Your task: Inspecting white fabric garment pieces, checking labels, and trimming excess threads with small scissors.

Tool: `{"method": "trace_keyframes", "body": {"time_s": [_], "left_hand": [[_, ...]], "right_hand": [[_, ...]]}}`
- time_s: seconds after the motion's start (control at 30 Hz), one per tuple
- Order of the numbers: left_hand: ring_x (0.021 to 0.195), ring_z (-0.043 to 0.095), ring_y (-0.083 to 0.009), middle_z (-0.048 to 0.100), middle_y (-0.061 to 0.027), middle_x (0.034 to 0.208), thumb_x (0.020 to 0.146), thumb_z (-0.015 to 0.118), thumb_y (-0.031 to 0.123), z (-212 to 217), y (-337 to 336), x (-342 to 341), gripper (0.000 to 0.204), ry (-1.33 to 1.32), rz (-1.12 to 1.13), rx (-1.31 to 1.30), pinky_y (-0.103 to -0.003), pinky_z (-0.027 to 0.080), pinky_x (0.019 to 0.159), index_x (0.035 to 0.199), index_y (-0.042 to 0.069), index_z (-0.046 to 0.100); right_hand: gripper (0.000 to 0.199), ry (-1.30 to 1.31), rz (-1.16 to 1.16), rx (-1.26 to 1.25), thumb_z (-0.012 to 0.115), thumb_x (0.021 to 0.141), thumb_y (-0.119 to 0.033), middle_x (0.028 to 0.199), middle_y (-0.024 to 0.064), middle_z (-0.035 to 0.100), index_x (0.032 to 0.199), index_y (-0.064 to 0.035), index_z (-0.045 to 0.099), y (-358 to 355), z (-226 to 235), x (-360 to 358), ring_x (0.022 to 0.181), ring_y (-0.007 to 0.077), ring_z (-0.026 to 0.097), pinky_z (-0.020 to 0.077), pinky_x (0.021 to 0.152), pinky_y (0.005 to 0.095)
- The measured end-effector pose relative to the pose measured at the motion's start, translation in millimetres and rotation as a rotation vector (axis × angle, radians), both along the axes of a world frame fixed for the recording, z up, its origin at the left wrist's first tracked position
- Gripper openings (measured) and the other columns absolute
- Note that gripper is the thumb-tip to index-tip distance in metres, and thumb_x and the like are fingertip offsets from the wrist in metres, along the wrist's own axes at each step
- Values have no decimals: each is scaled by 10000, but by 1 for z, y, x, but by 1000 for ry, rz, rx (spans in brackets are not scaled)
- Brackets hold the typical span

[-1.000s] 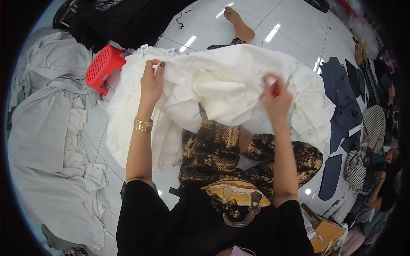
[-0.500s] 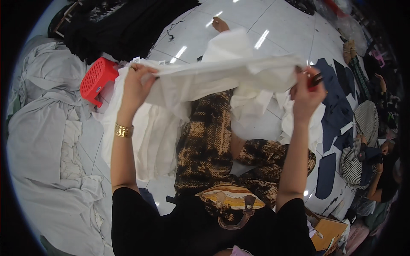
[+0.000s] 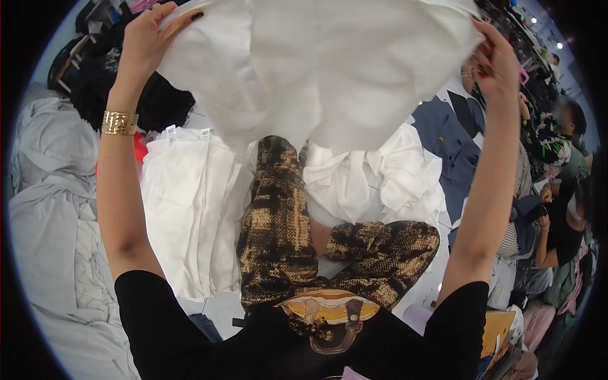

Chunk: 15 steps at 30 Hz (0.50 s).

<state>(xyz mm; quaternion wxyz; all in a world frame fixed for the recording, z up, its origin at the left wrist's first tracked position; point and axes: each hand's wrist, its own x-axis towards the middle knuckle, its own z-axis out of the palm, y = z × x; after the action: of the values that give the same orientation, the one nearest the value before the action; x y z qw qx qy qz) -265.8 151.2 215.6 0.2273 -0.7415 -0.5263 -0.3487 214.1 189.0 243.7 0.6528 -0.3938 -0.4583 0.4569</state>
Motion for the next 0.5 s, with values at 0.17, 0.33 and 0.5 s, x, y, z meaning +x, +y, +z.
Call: {"method": "trace_keyframes", "body": {"time_s": [0.17,0.33,0.5], "left_hand": [[617,500,-111,543,-39,748,786,643,207,36,-85,-22,250,70,65,85,-185,409,591,926,2,609],[714,480,-52,573,7,835,846,556,90,46,-166,-82,145,-188,63,-52,-171,402,670,973,21,572],[798,544,-129,597,-66,852,841,558,210,59,-210,-179,261,-138,483,82,-249,430,701,1049,52,571]], "right_hand": [[226,-96,49,146,591,809,-141,564,-41,479,1006,-30,599,-55,15,-6,344,18,299,269,361,173],[266,-58,122,206,473,878,-117,692,8,578,1108,-10,552,-45,16,-89,393,6,413,447,520,99],[150,-198,548,197,518,873,-161,801,-4,636,964,-58,577,-9,32,-240,368,10,327,260,346,151]]}}
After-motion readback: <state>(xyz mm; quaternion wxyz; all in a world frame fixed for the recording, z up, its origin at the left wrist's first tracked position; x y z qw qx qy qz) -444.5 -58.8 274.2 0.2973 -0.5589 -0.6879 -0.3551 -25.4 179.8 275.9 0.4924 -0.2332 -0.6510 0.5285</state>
